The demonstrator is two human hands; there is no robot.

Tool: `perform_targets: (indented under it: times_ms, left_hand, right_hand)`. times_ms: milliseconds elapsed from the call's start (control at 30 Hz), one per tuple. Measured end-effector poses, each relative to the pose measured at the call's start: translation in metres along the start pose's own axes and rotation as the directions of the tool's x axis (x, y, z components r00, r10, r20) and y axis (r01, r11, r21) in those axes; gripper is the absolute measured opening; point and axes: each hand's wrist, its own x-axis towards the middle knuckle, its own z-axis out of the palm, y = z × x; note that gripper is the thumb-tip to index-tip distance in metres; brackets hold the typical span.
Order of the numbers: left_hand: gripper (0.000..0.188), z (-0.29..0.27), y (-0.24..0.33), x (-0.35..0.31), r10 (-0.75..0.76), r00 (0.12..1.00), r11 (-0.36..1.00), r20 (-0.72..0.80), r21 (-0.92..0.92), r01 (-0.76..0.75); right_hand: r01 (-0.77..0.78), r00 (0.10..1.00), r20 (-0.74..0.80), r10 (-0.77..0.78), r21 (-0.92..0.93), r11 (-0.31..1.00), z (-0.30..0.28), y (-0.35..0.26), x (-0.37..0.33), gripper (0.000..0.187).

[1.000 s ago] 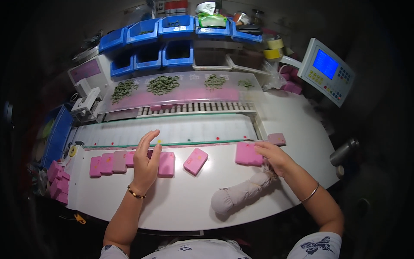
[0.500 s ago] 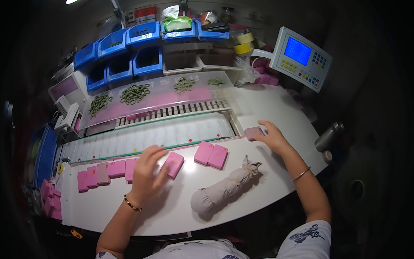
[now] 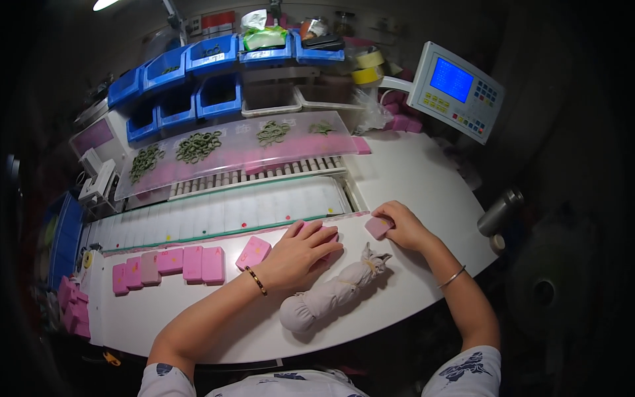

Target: The person assembles pink candle containers by inserting green decorative stems and yellow centerpieces into the blocks, then wipes the surfaces with a cloth.

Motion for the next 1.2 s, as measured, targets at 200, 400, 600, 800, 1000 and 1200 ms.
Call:
perform_targets:
  times_ms: [200,400,600,800,1000,1200]
  left_hand:
    - [0.029,-0.014,0.011,-0.02,-0.18,0.979,0.978,-0.092,0.088,0.188]
    - [0.037,-0.012,0.005,-0.035,-0.348,0.919,0.902,-0.184,0.201,0.382]
    - [0.06,-0.033,0.008,-0.054,-0.364,0.908,0.922,-0.208,0.058,0.383]
    - [0.061,-0.076,0.015,-0.1,-0.381,0.881,0.915,-0.282,0.02,0.402]
    - [0.059,-0.131,0.013,-0.164,-0.513,0.791,0.831,-0.333,0.036,0.554]
    - [0.055,-0.181,0.001,-0.239,-0.716,0.565,0.605,-0.409,0.038,0.795]
  right_hand:
    - [-0.024,0.997,0.077,0.023,0.014,1.0,0.009,-0.025,-0.009,0.055]
    - [0.036,0.994,0.102,-0.038,0.014,0.999,0.025,-0.052,0.002,0.062]
    - [0.066,0.994,0.087,-0.071,0.061,0.996,0.044,-0.089,0.018,0.073]
    - [0.151,0.956,0.236,-0.176,0.121,0.981,0.063,-0.124,0.029,0.076]
    - [0.234,0.953,0.183,-0.242,0.067,0.97,0.074,-0.151,0.026,0.07]
    - [0.376,0.926,-0.003,-0.377,-0.055,0.925,0.063,-0.172,0.002,0.069]
